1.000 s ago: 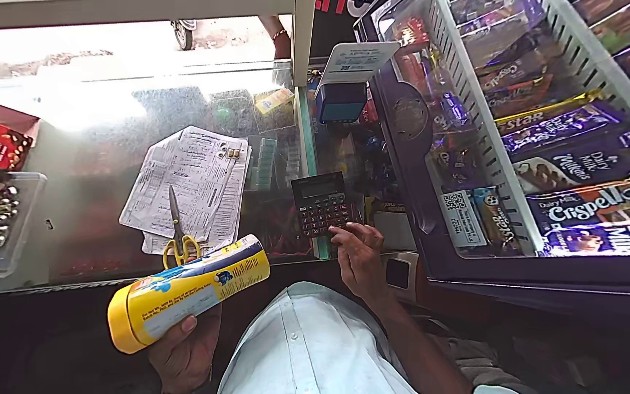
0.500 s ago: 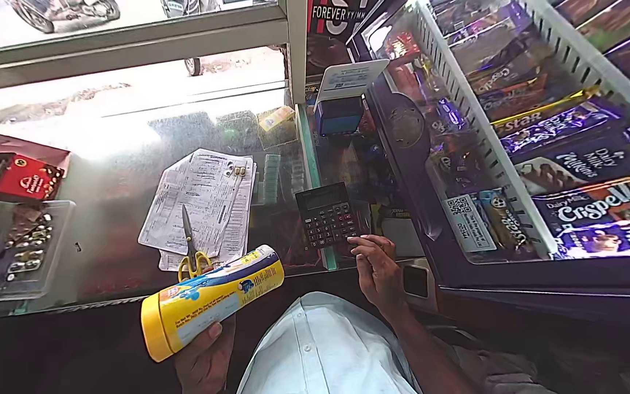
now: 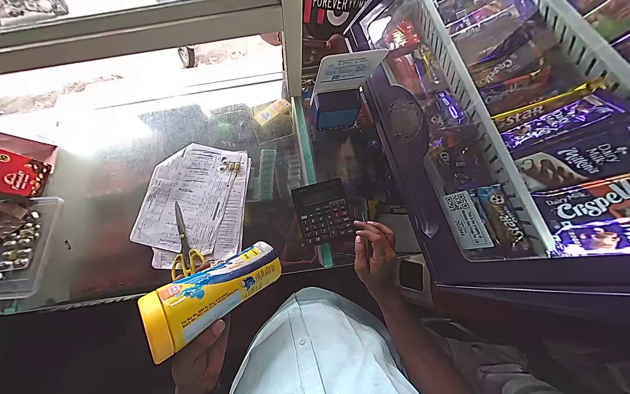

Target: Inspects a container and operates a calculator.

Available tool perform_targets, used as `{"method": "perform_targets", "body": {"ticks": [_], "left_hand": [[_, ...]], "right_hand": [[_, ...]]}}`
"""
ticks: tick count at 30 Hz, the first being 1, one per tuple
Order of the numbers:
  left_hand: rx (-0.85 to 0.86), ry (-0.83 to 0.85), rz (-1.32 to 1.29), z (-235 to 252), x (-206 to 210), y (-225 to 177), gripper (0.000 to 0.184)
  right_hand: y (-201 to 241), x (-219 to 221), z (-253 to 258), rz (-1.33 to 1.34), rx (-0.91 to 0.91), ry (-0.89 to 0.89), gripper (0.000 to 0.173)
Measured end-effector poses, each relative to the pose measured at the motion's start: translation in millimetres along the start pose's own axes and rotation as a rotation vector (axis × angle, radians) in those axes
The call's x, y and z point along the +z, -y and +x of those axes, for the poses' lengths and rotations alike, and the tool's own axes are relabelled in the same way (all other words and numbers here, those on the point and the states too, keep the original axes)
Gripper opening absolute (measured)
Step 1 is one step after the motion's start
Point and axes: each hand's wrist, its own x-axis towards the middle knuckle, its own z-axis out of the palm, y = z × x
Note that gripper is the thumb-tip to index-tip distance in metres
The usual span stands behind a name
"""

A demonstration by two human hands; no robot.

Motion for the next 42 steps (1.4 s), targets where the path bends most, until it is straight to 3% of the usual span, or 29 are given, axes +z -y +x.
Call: {"method": "perform_targets", "body": {"ticks": [4,7,11,14,19,27,32,38,42], "left_hand": [[-0.02,-0.009,-0.002,0.5,-4.6,1.5,0.05],[-0.033,-0.012,0.001,2.3,-3.3,0.9,0.055],[-0.029,-0.02,0.012,1.6,-1.2,-1.8,0.048],[0.019,0.038,0.009,4.1,-2.8,-1.5,0.062],[0.009,-0.023,-0.019,-3.8,-0.8,-2.8,0.046],[0.066,-0.037,0.045,-4.1,-9.0,-2.4,0.073],[0.035,-0.057,0.02,-7.4,-6.3,-2.5,0.055],[0.007,-0.049,-0.036,-12.5,-17.4,-1.2,0.049],[0.037,-0.039,-0.014,-11.1,-17.4,3.8,0.05]], "right_hand": [[-2.1,1.5,-1.1,0.003,0.0,0.009,0.024],[0.7,-0.6,5.4,-0.004,0.054,0.122,0.028],[6.3,-2.0,20.5,-0.071,0.047,0.27,0.032],[13.3,-2.2,26.3,-0.263,-0.011,0.32,0.034],[38.1,-7.6,17.6,-0.165,-0.144,0.376,0.029],[51.9,7.7,5.9,-0.203,-0.178,0.533,0.032],[59.2,5.2,-4.7,-0.175,-0.21,0.588,0.031],[43.2,-12.1,-0.7,-0.117,-0.168,0.329,0.031],[31.8,-8.8,-5.7,-0.209,-0.13,0.413,0.032]]}}
